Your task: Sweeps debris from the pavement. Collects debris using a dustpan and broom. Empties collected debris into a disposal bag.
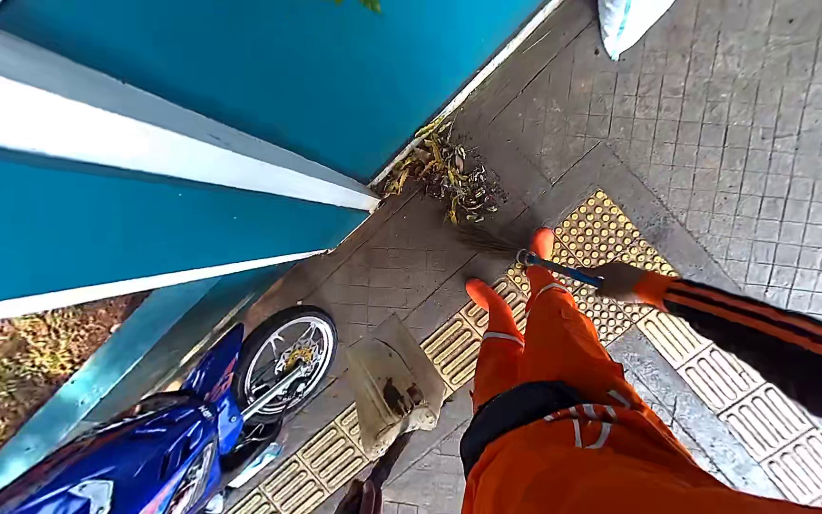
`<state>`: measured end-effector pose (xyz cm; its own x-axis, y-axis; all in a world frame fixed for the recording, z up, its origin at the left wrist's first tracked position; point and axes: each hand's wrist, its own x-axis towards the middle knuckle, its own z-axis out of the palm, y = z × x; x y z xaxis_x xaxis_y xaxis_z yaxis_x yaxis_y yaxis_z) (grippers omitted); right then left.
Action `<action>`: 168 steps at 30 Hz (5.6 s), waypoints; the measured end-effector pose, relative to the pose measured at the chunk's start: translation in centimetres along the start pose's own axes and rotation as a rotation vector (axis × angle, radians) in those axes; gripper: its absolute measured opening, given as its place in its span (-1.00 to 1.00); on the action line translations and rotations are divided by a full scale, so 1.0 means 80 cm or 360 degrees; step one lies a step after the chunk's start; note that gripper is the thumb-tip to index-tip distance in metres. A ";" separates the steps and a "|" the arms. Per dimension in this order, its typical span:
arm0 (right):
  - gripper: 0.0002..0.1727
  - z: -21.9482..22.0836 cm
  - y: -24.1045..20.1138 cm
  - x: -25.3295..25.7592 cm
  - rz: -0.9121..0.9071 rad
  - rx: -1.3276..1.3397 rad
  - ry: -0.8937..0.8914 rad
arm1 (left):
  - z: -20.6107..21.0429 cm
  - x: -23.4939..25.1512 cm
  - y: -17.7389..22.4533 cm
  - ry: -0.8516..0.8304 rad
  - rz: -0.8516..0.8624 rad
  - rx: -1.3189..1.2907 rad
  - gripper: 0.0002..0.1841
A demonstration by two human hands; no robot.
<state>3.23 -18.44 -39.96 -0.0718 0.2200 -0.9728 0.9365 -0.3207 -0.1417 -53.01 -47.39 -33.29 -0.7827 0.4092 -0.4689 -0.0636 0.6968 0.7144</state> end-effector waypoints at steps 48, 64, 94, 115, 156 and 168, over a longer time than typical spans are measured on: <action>-0.50 -0.112 -0.204 0.198 -0.0105 0.0980 0.0266 | 0.094 -0.232 -0.024 0.0592 -0.0469 -0.0333 -0.75; -0.30 -0.122 -0.108 0.109 -0.0026 0.0555 0.0405 | 0.036 -0.216 -0.074 0.0510 -0.0288 -0.0362 -0.74; -0.49 -0.187 -0.065 0.234 -0.0049 -0.0023 0.0225 | 0.067 -0.222 -0.074 0.0700 -0.0416 -0.0333 -0.67; -0.32 -0.432 0.015 0.181 -0.0033 -0.0526 0.0462 | 0.193 -0.220 0.029 0.0468 0.0028 -0.0222 -0.57; -0.42 -0.005 -0.075 0.083 -0.0197 -0.0672 -0.0202 | 0.020 -0.332 -0.237 0.0812 -0.0455 -0.0403 -0.54; -0.38 0.084 -0.088 0.051 -0.0295 -0.0310 0.0157 | -0.029 -0.355 -0.254 0.0852 -0.0429 -0.0400 -0.56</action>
<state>-5.94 -21.44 -44.17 -0.2230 0.3501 -0.9098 0.9595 -0.0860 -0.2683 -30.93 -74.53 -33.25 -0.9152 -0.1561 -0.3714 -0.3931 0.5486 0.7380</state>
